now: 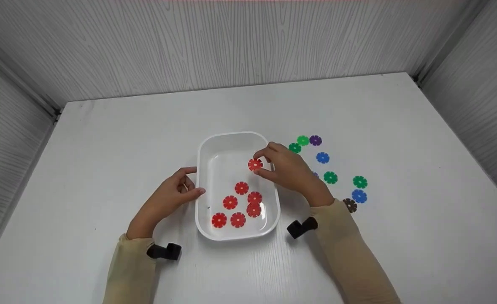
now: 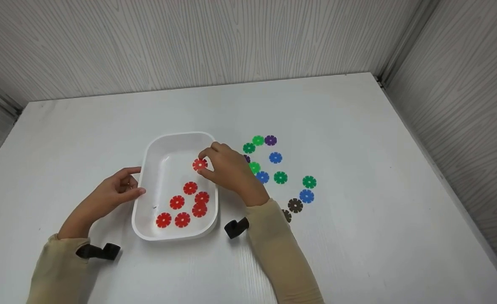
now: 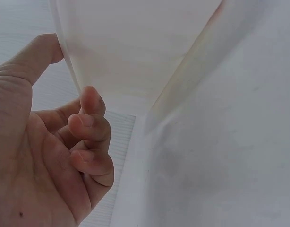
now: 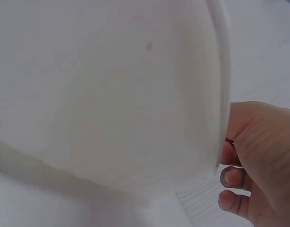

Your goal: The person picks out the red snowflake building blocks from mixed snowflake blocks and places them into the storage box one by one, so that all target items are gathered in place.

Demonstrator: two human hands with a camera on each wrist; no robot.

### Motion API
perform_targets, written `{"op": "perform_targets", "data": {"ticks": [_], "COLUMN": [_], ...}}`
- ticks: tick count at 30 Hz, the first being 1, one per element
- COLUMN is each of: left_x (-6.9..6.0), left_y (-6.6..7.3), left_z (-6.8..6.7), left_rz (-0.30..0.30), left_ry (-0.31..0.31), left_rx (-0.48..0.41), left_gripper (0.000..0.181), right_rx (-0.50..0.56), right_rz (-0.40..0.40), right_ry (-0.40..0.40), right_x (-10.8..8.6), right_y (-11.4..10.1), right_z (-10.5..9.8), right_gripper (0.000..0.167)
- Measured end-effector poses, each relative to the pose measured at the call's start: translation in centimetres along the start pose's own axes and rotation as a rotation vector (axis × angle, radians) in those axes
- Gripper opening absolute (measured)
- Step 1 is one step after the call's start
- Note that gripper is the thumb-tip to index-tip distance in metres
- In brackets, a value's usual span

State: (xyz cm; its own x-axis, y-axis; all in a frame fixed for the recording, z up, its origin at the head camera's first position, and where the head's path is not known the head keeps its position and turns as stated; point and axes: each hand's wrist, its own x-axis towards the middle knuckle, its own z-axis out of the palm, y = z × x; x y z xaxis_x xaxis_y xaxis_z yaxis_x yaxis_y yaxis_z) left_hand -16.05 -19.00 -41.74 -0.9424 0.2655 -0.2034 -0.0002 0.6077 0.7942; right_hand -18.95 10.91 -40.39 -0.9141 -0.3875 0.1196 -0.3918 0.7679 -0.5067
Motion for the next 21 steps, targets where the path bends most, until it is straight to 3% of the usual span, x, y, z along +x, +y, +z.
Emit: {"op": "perform_targets", "data": {"ticks": [12, 21], "left_x": [-0.11, -0.09], "left_y": [0.11, 0.09], "left_z": [-0.09, -0.31], "left_rz": [-0.013, 0.013], "left_ry": [-0.006, -0.002], "left_rx": [-0.008, 0.015], "left_gripper": [0.066, 0.064], "right_rx": [-0.055, 0.056], "right_rz": [-0.009, 0.033], "right_ry": [0.033, 0.029], "right_x": [0.09, 0.12], "right_y": [0.1, 0.57], "right_z": [0.52, -0.31], "right_gripper": [0.042, 0.041]}}
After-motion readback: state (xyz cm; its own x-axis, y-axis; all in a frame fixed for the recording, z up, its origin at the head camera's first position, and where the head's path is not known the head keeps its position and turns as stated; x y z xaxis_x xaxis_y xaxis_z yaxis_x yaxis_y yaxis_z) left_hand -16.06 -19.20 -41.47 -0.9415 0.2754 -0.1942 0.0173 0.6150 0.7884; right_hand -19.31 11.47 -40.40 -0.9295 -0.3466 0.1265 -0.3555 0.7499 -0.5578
